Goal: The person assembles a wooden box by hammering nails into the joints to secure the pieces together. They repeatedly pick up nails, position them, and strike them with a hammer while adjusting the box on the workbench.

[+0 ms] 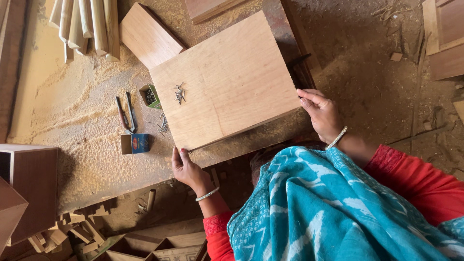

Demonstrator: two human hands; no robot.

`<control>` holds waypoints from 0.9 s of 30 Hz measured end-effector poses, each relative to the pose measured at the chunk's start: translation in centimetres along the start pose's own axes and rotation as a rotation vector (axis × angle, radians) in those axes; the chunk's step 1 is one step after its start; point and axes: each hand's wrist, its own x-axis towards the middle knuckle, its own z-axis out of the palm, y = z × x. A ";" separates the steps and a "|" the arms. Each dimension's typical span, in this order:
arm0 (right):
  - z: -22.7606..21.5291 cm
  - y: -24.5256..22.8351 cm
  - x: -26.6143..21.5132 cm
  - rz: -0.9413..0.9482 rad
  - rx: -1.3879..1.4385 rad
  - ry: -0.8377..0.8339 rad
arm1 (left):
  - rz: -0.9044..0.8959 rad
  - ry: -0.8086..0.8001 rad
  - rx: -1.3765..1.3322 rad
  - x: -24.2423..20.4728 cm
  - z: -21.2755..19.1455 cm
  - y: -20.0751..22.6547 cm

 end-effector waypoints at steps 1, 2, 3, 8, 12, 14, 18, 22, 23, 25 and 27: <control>0.0 0.0 0.0 0.002 0.006 -0.001 | -0.006 0.001 -0.003 0.0 0.0 0.0; 0.0 0.0 0.0 0.010 0.013 0.001 | -0.011 0.003 -0.006 0.0 0.0 0.0; 0.0 0.0 0.0 0.018 0.019 0.003 | -0.007 0.004 -0.005 -0.1 0.0 0.0; 0.0 0.2 0.0 0.016 0.038 0.002 | -0.014 0.022 0.003 -0.2 0.2 0.2; 0.0 0.5 -0.1 0.004 0.010 0.008 | -0.023 0.019 -0.012 -0.5 0.1 0.4; 0.0 0.5 0.0 0.003 0.017 0.008 | -0.021 0.020 -0.011 -0.6 0.1 0.5; 0.0 0.3 0.0 0.009 0.034 0.007 | -0.029 0.025 -0.006 -0.8 0.3 0.9; -0.1 0.3 -0.2 -0.004 -0.007 0.008 | -0.024 0.030 -0.004 -0.9 0.5 1.2; -0.1 0.3 -0.2 0.000 -0.001 0.007 | -0.021 0.033 -0.008 -1.0 0.5 1.1; -0.2 0.6 -0.1 0.006 0.011 0.006 | -0.015 0.035 -0.010 -1.1 0.5 1.0; -0.2 0.8 0.0 0.025 0.082 0.014 | -0.006 0.028 -0.016 -1.0 0.4 0.7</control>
